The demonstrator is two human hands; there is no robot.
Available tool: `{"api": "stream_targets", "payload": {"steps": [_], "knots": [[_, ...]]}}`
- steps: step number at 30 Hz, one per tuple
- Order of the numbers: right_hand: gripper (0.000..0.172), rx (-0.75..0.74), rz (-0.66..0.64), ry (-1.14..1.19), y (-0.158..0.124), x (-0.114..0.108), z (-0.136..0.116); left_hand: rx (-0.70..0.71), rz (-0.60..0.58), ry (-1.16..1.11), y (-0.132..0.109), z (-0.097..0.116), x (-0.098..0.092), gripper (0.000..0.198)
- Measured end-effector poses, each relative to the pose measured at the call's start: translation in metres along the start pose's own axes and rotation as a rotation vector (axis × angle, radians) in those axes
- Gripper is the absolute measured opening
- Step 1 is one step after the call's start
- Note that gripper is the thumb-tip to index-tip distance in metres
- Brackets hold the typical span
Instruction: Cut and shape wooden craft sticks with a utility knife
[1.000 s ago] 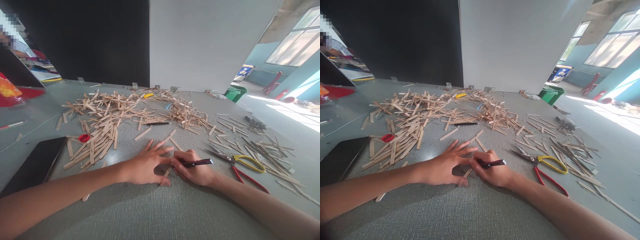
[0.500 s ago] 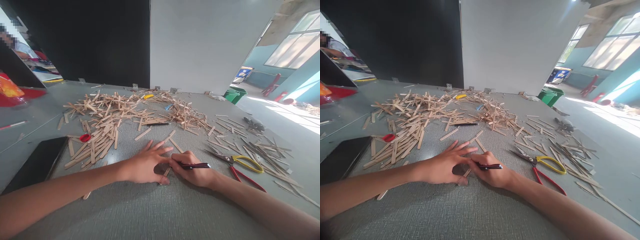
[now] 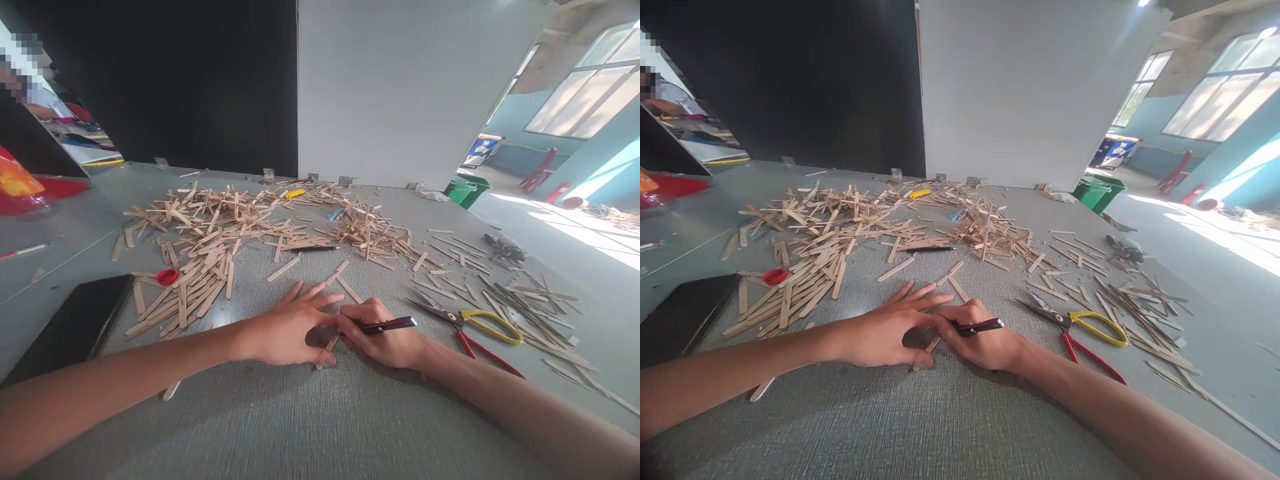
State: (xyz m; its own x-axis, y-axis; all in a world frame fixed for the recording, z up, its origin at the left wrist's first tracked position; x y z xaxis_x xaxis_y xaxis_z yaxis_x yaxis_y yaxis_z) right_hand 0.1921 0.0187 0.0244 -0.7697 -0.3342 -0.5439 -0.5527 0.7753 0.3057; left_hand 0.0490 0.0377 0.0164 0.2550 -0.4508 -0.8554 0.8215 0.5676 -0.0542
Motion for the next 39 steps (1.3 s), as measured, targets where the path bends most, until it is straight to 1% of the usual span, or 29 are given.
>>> {"api": "stream_targets", "payload": {"steps": [4, 7, 9, 11, 13, 15, 16, 18, 20, 21, 22, 24, 26, 27, 28, 29, 32, 34, 35, 39], "knots": [[0.041, 0.052, -0.003, 0.035, 0.000, 0.001, 0.003, 0.010, 0.021, -0.021, 0.000, 0.000, -0.001, 0.055], [0.042, 0.075, 0.009, 0.066, -0.002, 0.002, 0.005, -0.006, 0.005, -0.008, 0.000, 0.002, -0.003, 0.057], [0.042, 0.090, 0.037, 0.082, -0.004, 0.001, 0.007, -0.021, -0.012, 0.001, -0.001, 0.003, -0.004, 0.056], [0.041, 0.111, 0.084, 0.095, -0.005, 0.000, 0.009, -0.051, -0.014, 0.012, -0.003, 0.004, -0.005, 0.061], [0.041, 0.138, 0.134, 0.105, -0.005, -0.002, 0.011, -0.088, 0.021, 0.022, -0.006, 0.003, -0.007, 0.069], [0.041, 0.157, 0.179, 0.107, -0.005, -0.003, 0.012, -0.122, 0.086, 0.007, -0.008, 0.002, -0.011, 0.074], [0.041, 0.163, 0.194, 0.107, -0.005, -0.004, 0.013, -0.146, 0.126, -0.011, -0.010, 0.001, -0.013, 0.070], [0.042, 0.168, 0.211, 0.107, -0.005, -0.004, 0.013, -0.208, 0.188, -0.052, -0.013, -0.003, -0.018, 0.054], [0.042, 0.169, 0.212, 0.107, -0.005, -0.004, 0.013, -0.260, 0.211, -0.082, -0.015, -0.007, -0.020, 0.038], [0.042, 0.169, 0.211, 0.105, -0.005, -0.004, 0.012, -0.271, 0.214, -0.087, -0.017, -0.008, -0.022, 0.034], [0.042, 0.167, 0.211, 0.100, -0.005, -0.003, 0.012, -0.271, 0.214, -0.089, -0.018, -0.009, -0.023, 0.036], [0.042, 0.162, 0.213, 0.087, -0.005, -0.003, 0.012, -0.285, 0.198, -0.079, -0.019, -0.012, -0.027, 0.053], [0.041, 0.159, 0.216, 0.074, -0.005, -0.003, 0.012, -0.307, 0.147, -0.060, -0.020, -0.016, -0.029, 0.072], [0.041, 0.158, 0.216, 0.068, -0.005, -0.003, 0.012, -0.311, 0.117, -0.055, -0.021, -0.017, -0.029, 0.074], [0.041, 0.157, 0.214, 0.063, -0.005, -0.003, 0.012, -0.309, 0.096, -0.053, -0.020, -0.019, -0.030, 0.070], [0.041, 0.156, 0.213, 0.056, -0.004, -0.003, 0.012, -0.301, 0.089, -0.053, -0.020, -0.019, -0.032, 0.061], [0.041, 0.150, 0.209, 0.031, -0.004, -0.002, 0.011, -0.291, 0.117, -0.042, -0.019, -0.020, -0.037, 0.026], [0.040, 0.142, 0.206, 0.015, -0.003, -0.002, 0.009, -0.303, 0.135, -0.020, -0.020, -0.019, -0.040, 0.010], [0.039, 0.137, 0.205, 0.009, -0.003, -0.002, 0.008, -0.307, 0.140, -0.011, -0.021, -0.018, -0.041, 0.007], [0.040, 0.120, 0.202, -0.009, -0.002, -0.003, 0.006, -0.299, 0.118, 0.004, -0.024, -0.009, -0.045, 0.011]]}}
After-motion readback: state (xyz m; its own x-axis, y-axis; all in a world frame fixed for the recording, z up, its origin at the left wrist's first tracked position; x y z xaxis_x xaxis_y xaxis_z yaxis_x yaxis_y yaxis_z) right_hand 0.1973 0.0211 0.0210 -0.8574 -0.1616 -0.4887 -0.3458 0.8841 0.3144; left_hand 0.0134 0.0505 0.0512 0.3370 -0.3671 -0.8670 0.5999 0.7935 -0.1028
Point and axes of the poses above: each hand's wrist, its own y-axis towards the middle knuckle, its own x-axis out of the palm, z = x × y, the point moved 6 cm from there along y, towards the middle knuckle, and after that the axes turned 6 degrees about z, right-handed, at the moved point
